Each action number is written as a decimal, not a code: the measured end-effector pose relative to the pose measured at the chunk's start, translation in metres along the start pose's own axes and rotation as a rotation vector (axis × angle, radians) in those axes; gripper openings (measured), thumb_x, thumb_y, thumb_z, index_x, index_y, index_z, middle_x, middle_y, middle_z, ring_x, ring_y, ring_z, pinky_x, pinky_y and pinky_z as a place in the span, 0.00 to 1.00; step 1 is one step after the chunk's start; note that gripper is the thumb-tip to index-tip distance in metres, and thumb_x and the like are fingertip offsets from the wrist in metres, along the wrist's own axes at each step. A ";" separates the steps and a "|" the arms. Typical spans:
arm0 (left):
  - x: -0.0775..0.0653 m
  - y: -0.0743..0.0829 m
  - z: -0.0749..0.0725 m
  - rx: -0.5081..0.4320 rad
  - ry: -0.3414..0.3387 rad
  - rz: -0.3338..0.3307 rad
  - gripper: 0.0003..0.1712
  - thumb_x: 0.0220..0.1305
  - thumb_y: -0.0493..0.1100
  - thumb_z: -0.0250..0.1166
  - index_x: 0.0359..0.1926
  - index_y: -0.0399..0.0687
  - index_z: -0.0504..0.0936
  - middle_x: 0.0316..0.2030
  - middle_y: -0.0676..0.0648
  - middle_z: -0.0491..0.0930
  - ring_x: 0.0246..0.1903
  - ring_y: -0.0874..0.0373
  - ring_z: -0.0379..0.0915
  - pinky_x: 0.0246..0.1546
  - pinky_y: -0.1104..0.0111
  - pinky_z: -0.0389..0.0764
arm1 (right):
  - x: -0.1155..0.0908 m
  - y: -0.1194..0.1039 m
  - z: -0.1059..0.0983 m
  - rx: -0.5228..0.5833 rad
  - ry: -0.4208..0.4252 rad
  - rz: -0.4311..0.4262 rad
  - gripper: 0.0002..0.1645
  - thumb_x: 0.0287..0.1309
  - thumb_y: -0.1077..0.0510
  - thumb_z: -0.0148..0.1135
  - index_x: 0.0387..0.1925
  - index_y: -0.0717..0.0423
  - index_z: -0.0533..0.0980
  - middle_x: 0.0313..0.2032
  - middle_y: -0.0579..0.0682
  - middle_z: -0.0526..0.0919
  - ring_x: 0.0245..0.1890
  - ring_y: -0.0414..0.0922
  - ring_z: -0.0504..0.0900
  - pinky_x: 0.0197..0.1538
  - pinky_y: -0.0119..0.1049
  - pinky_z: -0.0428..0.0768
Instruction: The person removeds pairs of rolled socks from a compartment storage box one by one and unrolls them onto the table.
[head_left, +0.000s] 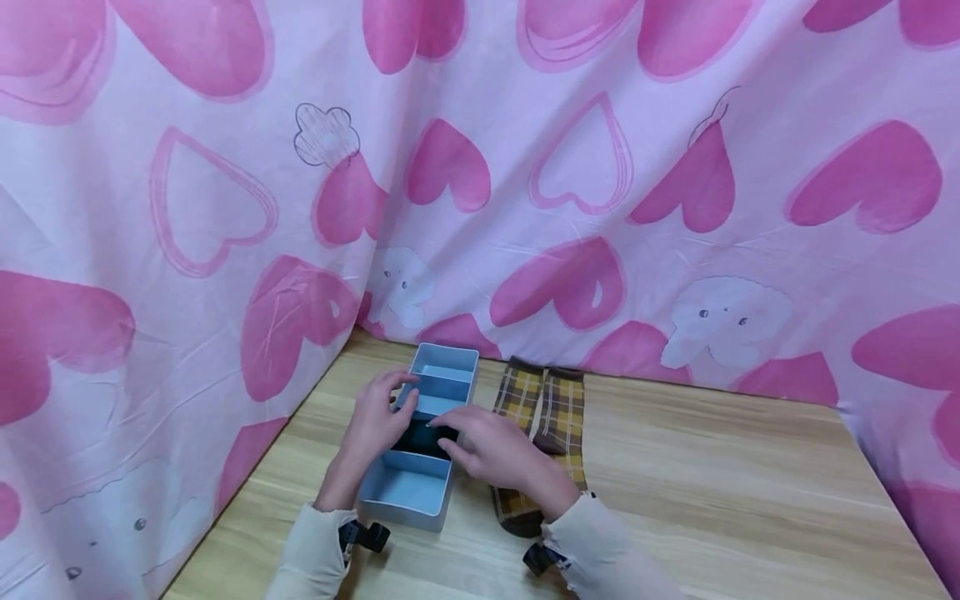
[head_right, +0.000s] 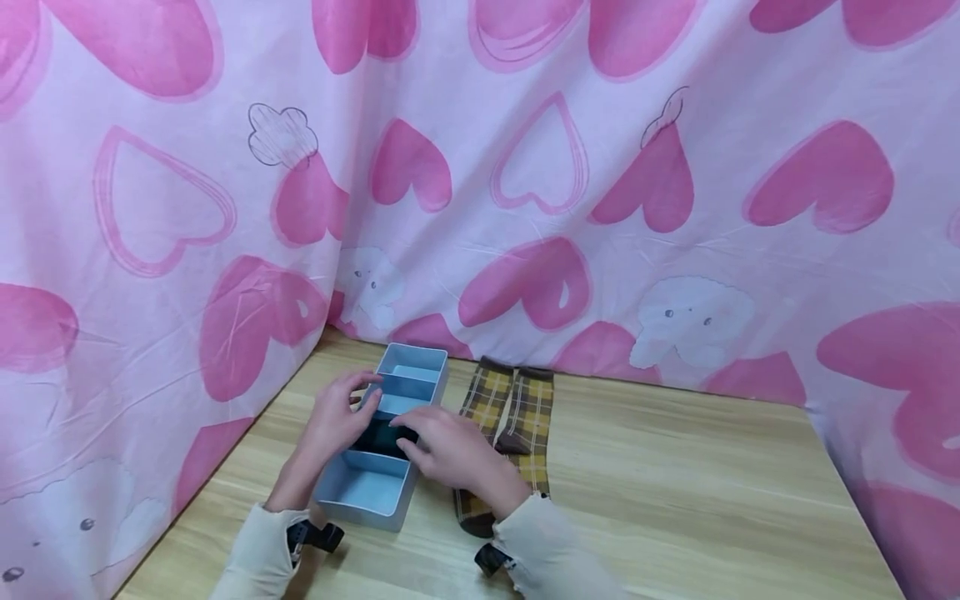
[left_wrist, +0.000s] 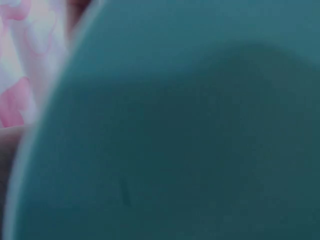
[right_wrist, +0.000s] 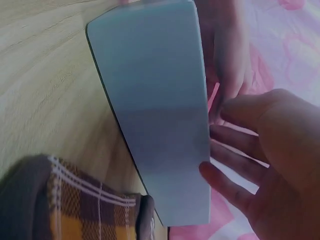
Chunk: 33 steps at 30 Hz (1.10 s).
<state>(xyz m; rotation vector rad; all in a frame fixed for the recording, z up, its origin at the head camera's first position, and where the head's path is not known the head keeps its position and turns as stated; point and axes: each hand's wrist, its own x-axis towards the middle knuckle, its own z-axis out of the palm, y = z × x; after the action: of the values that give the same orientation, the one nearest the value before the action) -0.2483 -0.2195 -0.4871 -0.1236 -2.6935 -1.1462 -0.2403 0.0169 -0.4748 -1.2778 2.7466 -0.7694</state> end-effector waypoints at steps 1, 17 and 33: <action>0.000 -0.002 0.002 0.003 -0.005 -0.007 0.18 0.78 0.43 0.65 0.64 0.43 0.85 0.70 0.36 0.78 0.66 0.37 0.79 0.62 0.44 0.85 | 0.002 0.000 0.002 -0.016 -0.004 0.004 0.21 0.83 0.46 0.56 0.69 0.43 0.81 0.65 0.42 0.86 0.66 0.40 0.83 0.68 0.44 0.84; 0.002 -0.022 0.016 -0.056 -0.069 -0.129 0.16 0.82 0.43 0.59 0.64 0.49 0.83 0.70 0.38 0.79 0.72 0.37 0.74 0.72 0.37 0.75 | 0.026 -0.009 0.005 -0.125 -0.046 0.131 0.18 0.68 0.44 0.75 0.56 0.41 0.89 0.50 0.41 0.93 0.44 0.37 0.87 0.46 0.38 0.87; 0.003 -0.026 0.017 -0.097 -0.088 -0.147 0.16 0.83 0.44 0.57 0.65 0.50 0.81 0.71 0.39 0.78 0.74 0.38 0.70 0.75 0.37 0.71 | 0.038 -0.027 0.011 -0.291 -0.121 0.240 0.15 0.63 0.42 0.79 0.44 0.45 0.91 0.42 0.46 0.91 0.34 0.44 0.81 0.38 0.47 0.85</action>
<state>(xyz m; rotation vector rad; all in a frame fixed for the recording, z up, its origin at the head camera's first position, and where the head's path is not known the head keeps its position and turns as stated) -0.2581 -0.2252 -0.5163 0.0096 -2.7624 -1.3449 -0.2440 -0.0303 -0.4650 -0.9616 2.9130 -0.2730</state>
